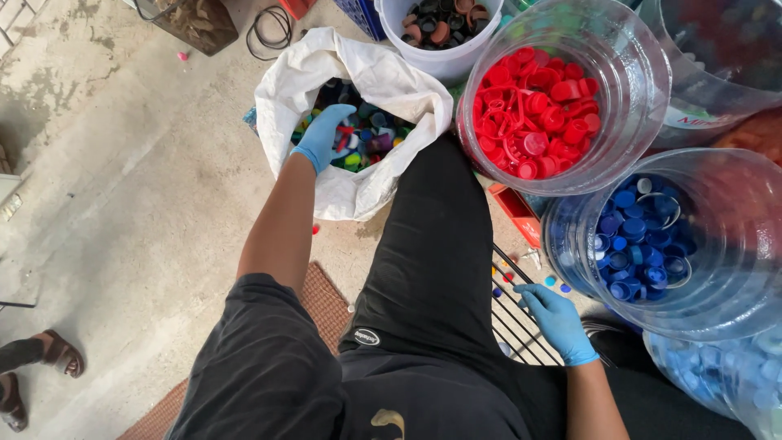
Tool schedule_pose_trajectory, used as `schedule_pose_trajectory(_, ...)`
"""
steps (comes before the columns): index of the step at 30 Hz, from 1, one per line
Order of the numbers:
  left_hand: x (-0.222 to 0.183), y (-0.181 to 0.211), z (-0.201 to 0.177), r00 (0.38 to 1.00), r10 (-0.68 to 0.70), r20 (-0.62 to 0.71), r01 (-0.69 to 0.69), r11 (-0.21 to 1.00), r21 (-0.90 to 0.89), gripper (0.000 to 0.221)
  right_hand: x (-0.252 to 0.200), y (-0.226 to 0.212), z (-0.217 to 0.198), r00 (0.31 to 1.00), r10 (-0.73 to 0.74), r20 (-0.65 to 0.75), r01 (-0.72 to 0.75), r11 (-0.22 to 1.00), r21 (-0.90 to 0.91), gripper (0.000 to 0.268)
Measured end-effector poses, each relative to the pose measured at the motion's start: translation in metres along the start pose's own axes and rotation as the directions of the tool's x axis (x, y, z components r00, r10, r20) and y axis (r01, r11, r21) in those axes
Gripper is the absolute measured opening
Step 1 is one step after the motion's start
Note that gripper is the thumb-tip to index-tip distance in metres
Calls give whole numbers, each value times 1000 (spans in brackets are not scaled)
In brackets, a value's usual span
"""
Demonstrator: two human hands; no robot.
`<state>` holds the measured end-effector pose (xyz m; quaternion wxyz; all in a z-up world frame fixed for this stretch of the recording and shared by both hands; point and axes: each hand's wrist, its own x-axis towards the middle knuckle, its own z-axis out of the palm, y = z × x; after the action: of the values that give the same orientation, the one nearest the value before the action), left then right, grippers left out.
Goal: Sorting plastic bottle caps by color from a large bag into separate containers
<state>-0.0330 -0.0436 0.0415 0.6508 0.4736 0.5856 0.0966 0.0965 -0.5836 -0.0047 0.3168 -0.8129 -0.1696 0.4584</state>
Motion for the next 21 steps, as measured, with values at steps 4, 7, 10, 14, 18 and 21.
schedule_pose_trajectory(4,-21,5,-1,961,190,203,-230,952,200,66,1,5,0,1000,15,0,-15,1000,9,26)
schedule_pose_trajectory(7,5,-3,-12,971,163,173,-233,795,560,58,2,8,2,999,44,3,-44,999,4,25)
schedule_pose_trajectory(10,39,-12,-18,976,209,55,-177,629,757,78,2,0,3,999,29,-23,-28,999,36,23)
schedule_pose_trajectory(14,101,-33,-36,964,209,-163,30,526,850,67,0,-8,4,997,67,-45,-66,997,44,24)
schedule_pose_trajectory(18,83,-18,-39,987,135,-91,2,547,837,68,8,13,10,994,61,-93,-53,995,86,23)
schedule_pose_trajectory(21,40,21,-21,999,32,17,-32,546,837,85,12,10,16,986,58,-153,-41,993,113,23)
